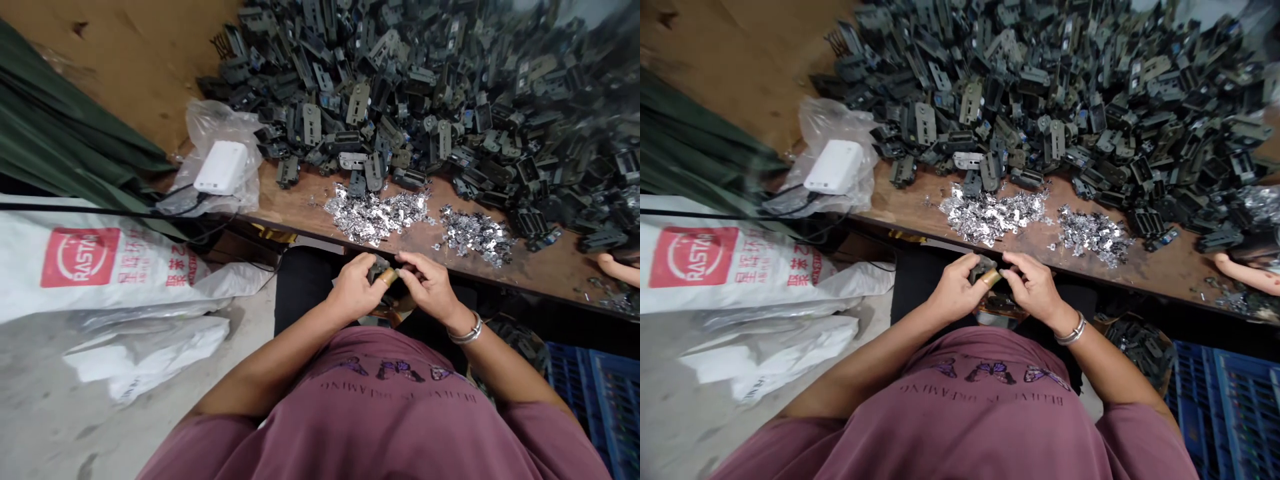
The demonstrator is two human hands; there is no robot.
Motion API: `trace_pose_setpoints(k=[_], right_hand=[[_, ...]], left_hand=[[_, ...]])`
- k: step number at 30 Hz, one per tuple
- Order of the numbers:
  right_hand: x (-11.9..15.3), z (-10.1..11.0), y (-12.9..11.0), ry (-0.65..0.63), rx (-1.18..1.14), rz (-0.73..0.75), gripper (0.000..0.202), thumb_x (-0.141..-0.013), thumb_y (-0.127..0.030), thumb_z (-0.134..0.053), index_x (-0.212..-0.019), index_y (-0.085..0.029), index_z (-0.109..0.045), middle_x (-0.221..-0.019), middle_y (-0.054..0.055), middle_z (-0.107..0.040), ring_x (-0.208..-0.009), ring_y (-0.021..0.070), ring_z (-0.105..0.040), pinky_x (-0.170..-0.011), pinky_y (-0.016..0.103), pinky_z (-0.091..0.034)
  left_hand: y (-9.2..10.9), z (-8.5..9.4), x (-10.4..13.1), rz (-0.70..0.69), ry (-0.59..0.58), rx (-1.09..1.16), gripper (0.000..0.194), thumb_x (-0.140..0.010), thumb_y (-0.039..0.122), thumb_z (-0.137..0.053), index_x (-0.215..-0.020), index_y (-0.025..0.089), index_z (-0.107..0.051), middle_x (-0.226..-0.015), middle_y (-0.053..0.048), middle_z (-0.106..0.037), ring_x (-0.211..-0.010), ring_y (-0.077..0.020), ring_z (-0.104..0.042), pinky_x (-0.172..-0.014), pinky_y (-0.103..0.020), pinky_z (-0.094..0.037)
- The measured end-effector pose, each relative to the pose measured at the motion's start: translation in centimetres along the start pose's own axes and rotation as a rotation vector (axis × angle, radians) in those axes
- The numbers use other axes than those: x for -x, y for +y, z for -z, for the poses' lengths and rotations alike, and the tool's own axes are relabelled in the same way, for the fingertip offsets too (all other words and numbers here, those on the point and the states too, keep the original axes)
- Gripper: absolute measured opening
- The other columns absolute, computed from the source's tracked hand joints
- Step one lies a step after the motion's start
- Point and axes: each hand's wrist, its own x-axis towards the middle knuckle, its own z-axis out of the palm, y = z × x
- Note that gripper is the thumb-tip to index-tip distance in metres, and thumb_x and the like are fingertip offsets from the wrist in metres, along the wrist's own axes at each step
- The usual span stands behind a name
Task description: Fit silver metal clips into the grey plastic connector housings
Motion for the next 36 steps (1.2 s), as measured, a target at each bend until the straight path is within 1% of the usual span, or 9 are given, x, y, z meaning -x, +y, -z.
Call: trace_pose_setpoints(k=[4,8,11,16,20,24,28,33,36], right_hand=[[0.9,0.0,-0.1,-0.038,0.024,-0.034,0.021,-0.091,-0.025,-0.057,-0.109,-0.023,-0.067,-0.094,0.007,-0.074,-0.076,0.0169,-0.069,-0.072,0.032,-0.058],[1.6,-0.5,0.1,-0.082,0.050,-0.006,0.017,-0.092,-0.023,-0.057,-0.103,-0.022,-0.069,-0.087,0.006,-0.074,-0.075,0.0174,-0.070,-0.070,0.031,-0.057],[1.6,-0.6,0.5,-0.066,0.038,-0.008,0.016,-0.091,-0.023,-0.058,-0.102,-0.022,-0.069,-0.087,0.006,-0.075,-0.075,0.0177,-0.071,-0.070,0.031,-0.058],[0.7,-0.2,1.2,-0.064,0.050,-0.042,0.014,-0.090,-0.025,-0.060,-0.098,-0.021,-0.071,-0.088,0.006,-0.076,-0.075,0.0189,-0.072,-0.070,0.032,-0.058],[-1.1,0.5,1.8,-0.034,0.123,-0.055,0.014,-0.089,-0.027,-0.060,-0.095,-0.021,-0.071,-0.083,0.005,-0.075,-0.069,0.0182,-0.070,-0.067,0.032,-0.056],[-4.7,0.5,3.1,0.010,0.233,-0.061,0.020,-0.090,-0.029,-0.057,-0.103,-0.019,-0.069,-0.091,0.007,-0.074,-0.077,0.0194,-0.068,-0.074,0.035,-0.056],[-10.0,-1.1,4.4,0.014,0.391,-0.091,0.036,-0.088,-0.029,-0.058,-0.120,-0.013,-0.061,-0.113,0.015,-0.068,-0.095,0.0253,-0.066,-0.088,0.043,-0.053],[-16.0,-4.3,4.8,-0.010,0.570,-0.208,0.061,-0.087,-0.034,-0.063,-0.138,-0.004,-0.045,-0.124,0.023,-0.061,-0.116,0.0341,-0.058,-0.097,0.047,-0.046],[-18.7,-5.3,5.5,0.015,0.626,-0.301,0.057,-0.088,-0.035,-0.062,-0.135,-0.006,-0.048,-0.120,0.022,-0.063,-0.110,0.0332,-0.060,-0.093,0.045,-0.047]], left_hand=[[-0.2,0.8,0.0,-0.096,0.119,-0.013,0.027,-0.076,0.027,-0.067,-0.059,0.021,-0.048,-0.065,0.001,-0.045,-0.066,-0.0164,-0.041,-0.069,-0.029,-0.034],[-0.2,1.5,0.1,-0.130,0.160,0.065,0.017,-0.078,0.029,-0.066,-0.067,0.020,-0.058,-0.071,-0.001,-0.053,-0.071,-0.0165,-0.047,-0.072,-0.029,-0.038],[-0.6,1.7,0.2,0.023,0.152,0.251,0.020,-0.079,0.039,-0.065,-0.076,0.019,-0.066,-0.075,-0.002,-0.060,-0.073,-0.0177,-0.053,-0.071,-0.029,-0.043],[-1.2,1.6,0.4,0.466,0.127,0.644,0.047,-0.085,0.057,-0.048,-0.068,0.016,-0.063,-0.058,-0.003,-0.059,-0.048,-0.0153,-0.052,-0.048,-0.028,-0.044],[-0.8,2.0,0.2,0.501,0.072,0.832,0.044,-0.076,0.060,-0.061,-0.078,0.016,-0.062,-0.060,-0.002,-0.060,-0.047,-0.0142,-0.055,-0.046,-0.027,-0.046],[-1.4,2.2,-0.1,0.381,-0.129,0.587,0.033,-0.071,0.049,-0.070,-0.073,0.017,-0.062,-0.055,0.002,-0.055,-0.043,-0.0098,-0.047,-0.044,-0.022,-0.037],[-4.4,0.8,-0.8,0.320,-0.335,0.232,0.037,-0.081,0.046,-0.052,-0.064,0.016,-0.064,-0.054,-0.001,-0.054,-0.048,-0.0119,-0.045,-0.047,-0.024,-0.033],[-8.2,-1.9,-2.1,0.292,-0.206,0.008,0.039,-0.087,0.042,-0.037,-0.065,0.017,-0.058,-0.064,-0.003,-0.054,-0.066,-0.0180,-0.052,-0.062,-0.030,-0.041],[-8.9,-3.1,-2.4,0.257,-0.163,-0.059,0.036,-0.088,0.050,-0.043,-0.080,0.019,-0.059,-0.086,-0.005,-0.060,-0.089,-0.0226,-0.056,-0.082,-0.036,-0.044]])
